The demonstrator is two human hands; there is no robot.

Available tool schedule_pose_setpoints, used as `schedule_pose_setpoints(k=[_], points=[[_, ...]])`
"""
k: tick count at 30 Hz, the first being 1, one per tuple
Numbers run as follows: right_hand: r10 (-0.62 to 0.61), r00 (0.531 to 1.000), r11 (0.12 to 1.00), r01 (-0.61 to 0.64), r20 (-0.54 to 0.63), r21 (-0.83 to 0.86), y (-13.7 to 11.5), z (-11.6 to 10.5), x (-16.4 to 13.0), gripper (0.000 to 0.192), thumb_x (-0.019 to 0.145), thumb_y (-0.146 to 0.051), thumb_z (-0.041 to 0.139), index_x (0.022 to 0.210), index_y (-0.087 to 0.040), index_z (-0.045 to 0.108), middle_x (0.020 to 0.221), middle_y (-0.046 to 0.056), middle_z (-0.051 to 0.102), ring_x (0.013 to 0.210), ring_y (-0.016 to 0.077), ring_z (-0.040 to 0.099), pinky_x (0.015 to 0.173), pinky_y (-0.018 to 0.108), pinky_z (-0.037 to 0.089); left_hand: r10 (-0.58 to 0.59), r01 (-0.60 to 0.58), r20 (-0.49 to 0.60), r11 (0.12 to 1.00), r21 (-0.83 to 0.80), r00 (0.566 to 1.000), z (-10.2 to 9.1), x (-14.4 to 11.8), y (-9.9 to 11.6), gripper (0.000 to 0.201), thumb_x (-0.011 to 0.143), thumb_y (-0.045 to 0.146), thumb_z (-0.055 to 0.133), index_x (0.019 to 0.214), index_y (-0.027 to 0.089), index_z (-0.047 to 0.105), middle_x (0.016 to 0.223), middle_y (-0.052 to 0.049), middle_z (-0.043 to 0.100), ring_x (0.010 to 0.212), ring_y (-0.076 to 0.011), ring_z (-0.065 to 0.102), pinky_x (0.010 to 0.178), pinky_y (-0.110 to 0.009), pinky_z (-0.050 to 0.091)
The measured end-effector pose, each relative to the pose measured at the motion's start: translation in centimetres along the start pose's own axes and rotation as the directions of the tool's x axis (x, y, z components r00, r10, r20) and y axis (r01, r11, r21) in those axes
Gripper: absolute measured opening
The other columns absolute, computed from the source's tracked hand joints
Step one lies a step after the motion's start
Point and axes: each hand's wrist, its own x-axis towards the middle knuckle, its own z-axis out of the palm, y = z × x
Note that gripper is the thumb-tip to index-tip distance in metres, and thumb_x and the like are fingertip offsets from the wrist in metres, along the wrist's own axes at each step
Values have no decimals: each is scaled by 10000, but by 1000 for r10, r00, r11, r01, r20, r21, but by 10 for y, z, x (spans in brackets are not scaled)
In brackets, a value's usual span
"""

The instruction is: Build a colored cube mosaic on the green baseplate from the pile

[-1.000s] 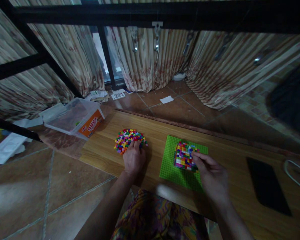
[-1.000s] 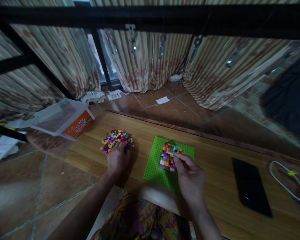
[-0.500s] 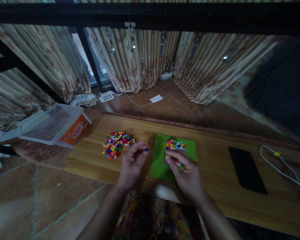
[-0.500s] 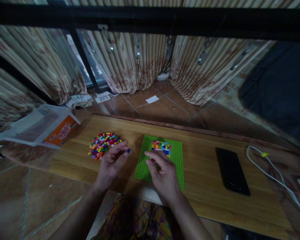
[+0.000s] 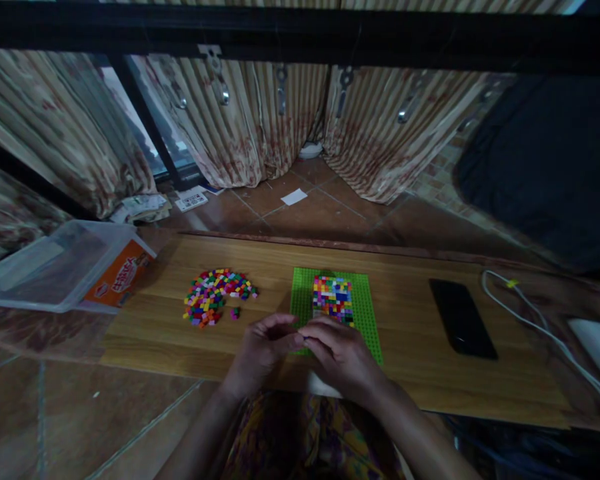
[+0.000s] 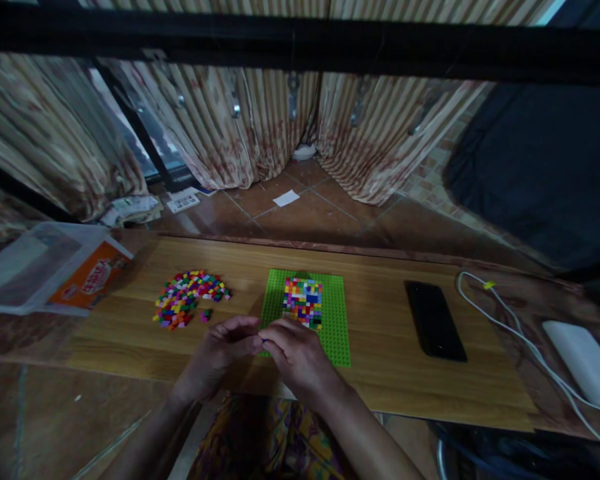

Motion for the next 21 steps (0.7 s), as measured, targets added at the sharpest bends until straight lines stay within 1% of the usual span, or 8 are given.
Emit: schedule_pose_setpoints(k=[5, 9, 12, 14, 16, 18, 20, 21], points=[[81, 993, 996, -78, -84, 40, 0, -1, -12, 164, 942, -184, 529, 966, -245, 680, 893, 23, 685, 814, 135, 656, 725, 248, 530, -47, 51, 44, 995, -85, 998, 11, 3, -3, 392, 525, 278, 889, 839, 148, 696, 665, 15, 698, 607, -86, 627, 636, -202, 504], [126, 980, 990, -114, -154, 83, 1, -2, -14, 153, 930, -200, 550, 964, -248, 691, 923, 30, 705, 856, 146, 670, 753, 259, 538, -113, 120, 52, 981, -155, 992, 17, 6, 1, 385, 483, 272, 907, 782, 150, 698, 710, 3, 715, 661, -110, 664, 689, -230, 530], [214, 952, 968, -177, -219, 177, 4, -3, -15, 113, 893, -221, 599, 926, -248, 704, 902, 25, 713, 826, 152, 679, 737, 269, 547, -156, 162, 42, 963, -216, 987, 18, 6, 2, 374, 464, 248, 912, 757, 149, 702, 719, 4, 705, 669, -111, 660, 706, -247, 535], [308, 916, 929, -232, -256, 287, 6, -4, -16, 86, 869, -247, 629, 913, -242, 703, 839, 16, 712, 742, 147, 681, 679, 264, 552, -169, 173, 35, 956, -236, 985, 17, 6, 2, 363, 477, 239, 905, 770, 149, 711, 720, 5, 691, 654, -104, 647, 703, -252, 531], [396, 879, 875, -274, -264, 400, 8, -5, -16, 91, 858, -282, 642, 914, -234, 695, 738, 0, 696, 652, 139, 671, 622, 256, 552, -165, 165, 21, 962, -216, 986, 18, 6, 2, 355, 518, 251, 886, 823, 157, 727, 717, 6, 679, 633, -92, 629, 695, -247, 520], [449, 851, 833, -289, -273, 472, 9, -6, -14, 143, 853, -315, 649, 960, -230, 689, 689, -13, 678, 608, 134, 661, 601, 257, 554, -141, 142, 17, 977, -157, 990, 20, 6, 2, 345, 572, 279, 855, 877, 168, 738, 723, 3, 675, 625, -84, 612, 685, -237, 509], [458, 840, 827, -283, -292, 486, 10, -7, -13, 216, 854, -331, 648, 1044, -235, 683, 715, -13, 680, 623, 132, 662, 621, 264, 560, -100, 102, 36, 991, -84, 994, 24, 5, 3, 322, 616, 308, 820, 899, 176, 743, 781, -16, 692, 664, -94, 611, 684, -235, 503], [449, 842, 835, -277, -299, 475, 10, -8, -12, 236, 861, -330, 640, 1074, -239, 681, 732, -11, 679, 636, 130, 662, 633, 266, 561, -76, 78, 52, 996, -46, 996, 27, 5, 4, 307, 634, 319, 802, 899, 177, 744, 822, -28, 700, 693, -104, 614, 685, -238, 503]])
